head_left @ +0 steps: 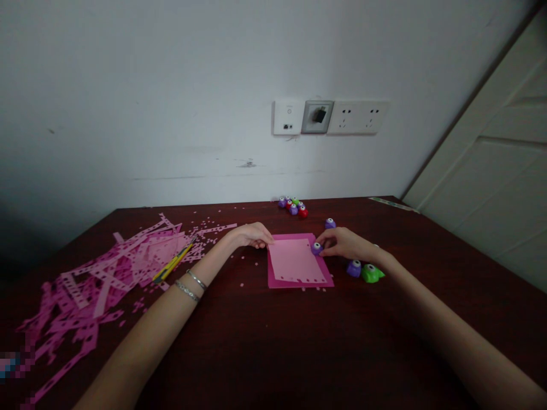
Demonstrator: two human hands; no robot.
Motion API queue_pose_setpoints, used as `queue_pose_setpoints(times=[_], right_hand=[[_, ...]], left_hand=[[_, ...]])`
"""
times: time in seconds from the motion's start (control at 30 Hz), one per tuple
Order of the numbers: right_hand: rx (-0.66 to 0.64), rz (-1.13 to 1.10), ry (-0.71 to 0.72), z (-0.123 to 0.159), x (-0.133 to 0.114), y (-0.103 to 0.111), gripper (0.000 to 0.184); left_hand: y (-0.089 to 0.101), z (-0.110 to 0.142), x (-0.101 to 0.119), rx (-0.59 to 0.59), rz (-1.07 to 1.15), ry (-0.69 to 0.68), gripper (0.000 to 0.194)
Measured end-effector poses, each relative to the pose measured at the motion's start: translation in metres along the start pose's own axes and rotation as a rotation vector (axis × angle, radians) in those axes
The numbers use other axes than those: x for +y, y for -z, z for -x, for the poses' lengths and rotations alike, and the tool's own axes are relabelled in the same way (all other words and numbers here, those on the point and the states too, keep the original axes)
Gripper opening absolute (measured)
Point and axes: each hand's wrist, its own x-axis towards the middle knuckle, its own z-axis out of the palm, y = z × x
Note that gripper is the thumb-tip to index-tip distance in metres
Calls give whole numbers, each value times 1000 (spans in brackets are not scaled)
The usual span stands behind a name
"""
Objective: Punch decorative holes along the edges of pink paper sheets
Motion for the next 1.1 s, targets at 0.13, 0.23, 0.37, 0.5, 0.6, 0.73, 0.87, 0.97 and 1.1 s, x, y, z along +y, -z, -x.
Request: queue_pose_setpoints(times=[0.13, 0.23, 0.37, 0.5, 0.6, 0.73, 0.87, 0.97, 1.1], right_hand=[[0, 7, 5, 0, -1, 0, 32], [-12, -5, 12, 0, 0, 0, 32], [-5, -2, 22, -1, 1, -1, 30], [0, -16, 40, -1, 2, -2, 30], [5, -14, 41, -2, 3, -3, 30], [-3, -35, 42, -1, 2, -3, 31], [-15, -39, 12, 2, -3, 0, 35], [12, -24, -14, 5, -5, 6, 42], [33, -56, -128, 5, -2, 12, 49]], left_hand=[[-3, 0, 2, 1, 27, -19, 27], [-7, -1, 3, -24, 32, -25, 25], [-12, -2, 4, -50, -4, -55, 23], [-17, 7, 14, -19, -202, -77, 24], [-25, 19, 29, 234, -568, -80, 30], [-43, 30, 44, 565, -896, -245, 35], [-58, 26, 45, 348, -860, -333, 42], [-60, 23, 43, 302, -802, -343, 38], [-57, 26, 46, 254, -700, -382, 30]])
